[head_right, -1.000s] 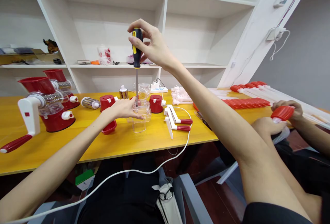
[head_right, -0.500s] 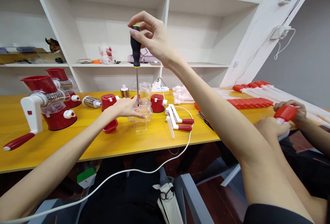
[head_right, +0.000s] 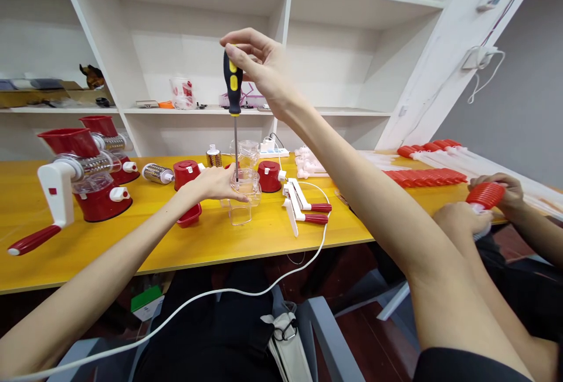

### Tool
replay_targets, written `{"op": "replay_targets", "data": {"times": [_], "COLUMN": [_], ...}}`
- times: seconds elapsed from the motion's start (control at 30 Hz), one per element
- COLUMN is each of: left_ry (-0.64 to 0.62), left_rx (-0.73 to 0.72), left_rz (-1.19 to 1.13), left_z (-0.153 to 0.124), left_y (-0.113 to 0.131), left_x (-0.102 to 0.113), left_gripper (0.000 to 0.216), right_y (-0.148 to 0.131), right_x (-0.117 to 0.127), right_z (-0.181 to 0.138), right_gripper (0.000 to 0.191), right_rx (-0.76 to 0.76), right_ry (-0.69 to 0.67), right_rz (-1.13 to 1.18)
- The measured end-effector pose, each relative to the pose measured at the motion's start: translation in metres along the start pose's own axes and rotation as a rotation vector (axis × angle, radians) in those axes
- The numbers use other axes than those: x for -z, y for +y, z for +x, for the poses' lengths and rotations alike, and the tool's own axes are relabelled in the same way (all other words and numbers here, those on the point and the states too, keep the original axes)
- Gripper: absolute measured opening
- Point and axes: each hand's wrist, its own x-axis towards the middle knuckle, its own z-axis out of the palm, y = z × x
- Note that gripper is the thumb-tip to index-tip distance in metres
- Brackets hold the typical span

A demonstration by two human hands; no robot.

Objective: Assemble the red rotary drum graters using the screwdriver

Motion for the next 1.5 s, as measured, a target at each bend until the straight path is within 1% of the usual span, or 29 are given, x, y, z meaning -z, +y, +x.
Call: {"op": "replay_targets", "data": {"times": [0.07,0.17,0.23,0.37,0.47,0.57,0.67,0.73,0.83,0.93,1.03,1.1,1.23,1.33,1.5], "left_ry": [0.001,-0.003,-0.005,-0.001,-0.008,-0.034,-0.063,-0.063,-0.052,-0.044,-0.047,-0.053,-0.046,-0.044,-0.040], "left_rx": [-0.004,-0.009,-0.009,-0.010,-0.005,0.007,0.017,0.018,0.013,0.009,0.006,0.008,0.012,0.009,0.003], "left_rz": [-0.003,-0.005,-0.006,0.004,0.012,0.022,0.036,0.043,0.047,0.051,0.053,0.050,0.039,0.031,0.036], "left_z": [0.000,0.000,0.000,-0.001,-0.002,-0.003,-0.003,-0.002,-0.002,-0.002,-0.002,-0.002,-0.002,-0.002,-0.002], "left_y": [0.000,0.000,0.000,0.000,0.001,0.003,0.004,0.004,0.004,0.003,0.004,0.004,0.004,0.004,0.004], "left_x": [0.000,-0.001,-0.001,0.000,0.001,0.004,0.006,0.006,0.005,0.004,0.005,0.006,0.006,0.006,0.005], "left_gripper": [0.101,0.101,0.101,0.099,0.099,0.098,0.100,0.101,0.102,0.105,0.105,0.105,0.105,0.105,0.105], "right_y": [-0.001,-0.005,-0.005,0.000,-0.001,-0.008,-0.015,-0.015,-0.012,-0.010,-0.010,-0.011,-0.011,-0.012,-0.014], "right_x": [-0.003,-0.004,-0.003,-0.001,-0.002,-0.004,-0.004,-0.005,-0.006,-0.006,-0.004,-0.003,-0.004,-0.006,-0.004], "right_z": [-0.001,-0.002,-0.003,-0.001,-0.001,-0.003,-0.005,-0.006,-0.006,-0.005,-0.005,-0.005,-0.007,-0.007,-0.007], "right_gripper": [0.047,0.033,0.030,0.039,0.043,0.039,0.035,0.034,0.034,0.034,0.036,0.037,0.044,0.047,0.037], "right_rx": [0.000,-0.030,-0.049,-0.010,0.022,-0.026,-0.096,-0.098,-0.056,-0.047,-0.076,-0.094,-0.099,-0.104,-0.120], "right_ry": [0.020,0.005,-0.002,-0.025,-0.009,-0.019,-0.052,-0.034,-0.006,-0.014,-0.040,-0.046,-0.013,-0.006,-0.054], "right_rz": [-0.023,-0.007,0.017,0.064,0.043,0.022,0.070,0.082,0.085,0.106,0.133,0.092,-0.050,-0.083,0.098]}}
